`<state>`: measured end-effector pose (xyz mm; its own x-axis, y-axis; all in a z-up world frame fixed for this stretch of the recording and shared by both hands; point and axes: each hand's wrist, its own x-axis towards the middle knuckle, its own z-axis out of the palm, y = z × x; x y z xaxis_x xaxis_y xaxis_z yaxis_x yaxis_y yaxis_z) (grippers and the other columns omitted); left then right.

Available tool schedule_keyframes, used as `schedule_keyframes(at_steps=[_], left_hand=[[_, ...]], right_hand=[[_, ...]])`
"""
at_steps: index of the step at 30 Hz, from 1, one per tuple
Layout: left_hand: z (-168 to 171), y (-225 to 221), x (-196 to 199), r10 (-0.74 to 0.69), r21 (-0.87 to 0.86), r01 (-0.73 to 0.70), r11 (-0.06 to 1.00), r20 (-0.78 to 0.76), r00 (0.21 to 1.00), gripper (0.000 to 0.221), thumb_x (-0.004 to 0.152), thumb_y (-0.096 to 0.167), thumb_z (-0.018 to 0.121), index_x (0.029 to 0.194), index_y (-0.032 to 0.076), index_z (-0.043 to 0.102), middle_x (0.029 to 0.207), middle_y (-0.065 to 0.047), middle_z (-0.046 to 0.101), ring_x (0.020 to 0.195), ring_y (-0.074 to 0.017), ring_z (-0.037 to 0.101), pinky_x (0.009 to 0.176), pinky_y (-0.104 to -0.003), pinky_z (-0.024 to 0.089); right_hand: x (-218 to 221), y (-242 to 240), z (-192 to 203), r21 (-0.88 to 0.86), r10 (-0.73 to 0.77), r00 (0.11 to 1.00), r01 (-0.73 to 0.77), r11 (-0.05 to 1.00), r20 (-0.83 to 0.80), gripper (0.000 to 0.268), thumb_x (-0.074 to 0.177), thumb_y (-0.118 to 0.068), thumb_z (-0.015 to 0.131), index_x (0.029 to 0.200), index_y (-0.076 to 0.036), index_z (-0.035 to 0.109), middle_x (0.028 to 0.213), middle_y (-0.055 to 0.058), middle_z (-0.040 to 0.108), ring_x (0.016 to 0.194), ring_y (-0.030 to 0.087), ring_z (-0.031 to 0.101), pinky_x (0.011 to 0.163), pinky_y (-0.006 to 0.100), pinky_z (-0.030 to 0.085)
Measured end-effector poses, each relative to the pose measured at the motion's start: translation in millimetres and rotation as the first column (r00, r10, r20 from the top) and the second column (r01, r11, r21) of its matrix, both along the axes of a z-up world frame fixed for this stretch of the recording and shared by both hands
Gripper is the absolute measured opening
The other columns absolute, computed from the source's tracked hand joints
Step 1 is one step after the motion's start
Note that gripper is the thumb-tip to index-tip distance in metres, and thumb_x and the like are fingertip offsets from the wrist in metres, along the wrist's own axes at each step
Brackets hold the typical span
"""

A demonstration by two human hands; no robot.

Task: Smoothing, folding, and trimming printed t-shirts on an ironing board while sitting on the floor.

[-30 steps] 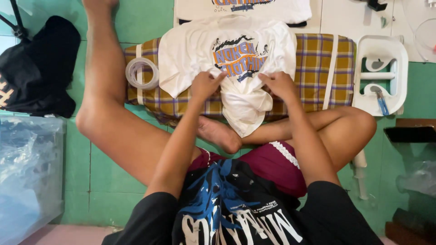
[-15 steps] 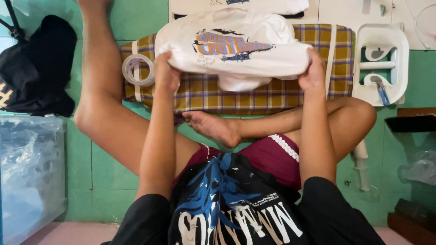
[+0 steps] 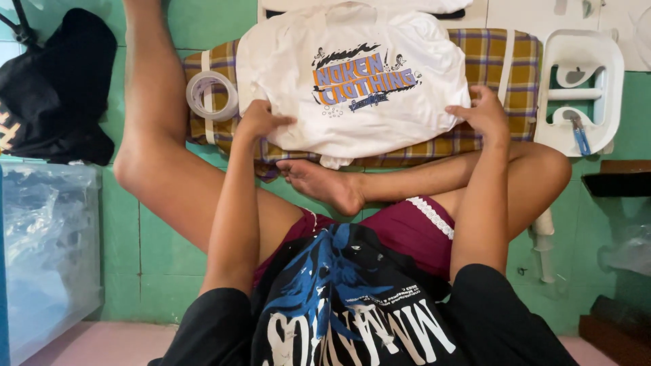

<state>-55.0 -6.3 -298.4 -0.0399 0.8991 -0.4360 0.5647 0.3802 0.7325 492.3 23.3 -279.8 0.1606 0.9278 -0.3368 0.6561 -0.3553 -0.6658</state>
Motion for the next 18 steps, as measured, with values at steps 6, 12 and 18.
schedule_keyframes(at_steps=[6,12,18], left_hand=[[14,-1,-20,-0.046,0.012,0.044,0.999,0.217,0.975,0.04,0.086,0.027,0.08,0.112,-0.001,0.073,0.092,-0.02,0.071,0.084,-0.03,0.068,0.073,-0.048,0.053],[117,3,-15,-0.024,0.149,-0.422,0.894,0.958,0.287,0.04,0.098,0.012,0.073,0.132,0.009,0.053,0.134,-0.011,0.065,0.119,-0.0195,0.065,0.102,-0.032,0.056],[171,15,-14,-0.087,0.326,-0.344,0.88,0.824,0.559,0.078,0.09,0.013,0.082,0.155,0.007,0.039,0.123,-0.012,0.072,0.105,-0.0176,0.071,0.09,-0.029,0.062]], right_hand=[[-20,-16,40,0.151,0.093,0.942,-0.046,0.987,-0.323,0.048,0.081,-0.02,0.091,0.12,-0.002,0.07,0.102,0.005,0.065,0.093,0.016,0.058,0.083,0.029,0.05],[-15,11,64,0.392,0.116,0.546,0.422,0.818,-0.83,0.031,0.099,-0.033,0.076,0.116,-0.014,0.057,0.109,0.002,0.067,0.102,0.015,0.065,0.092,0.028,0.056],[-15,-1,135,0.318,0.14,0.494,0.298,0.9,-0.858,0.096,0.076,-0.033,0.092,0.151,-0.012,0.035,0.138,0.008,0.059,0.129,0.023,0.062,0.109,0.032,0.058]])
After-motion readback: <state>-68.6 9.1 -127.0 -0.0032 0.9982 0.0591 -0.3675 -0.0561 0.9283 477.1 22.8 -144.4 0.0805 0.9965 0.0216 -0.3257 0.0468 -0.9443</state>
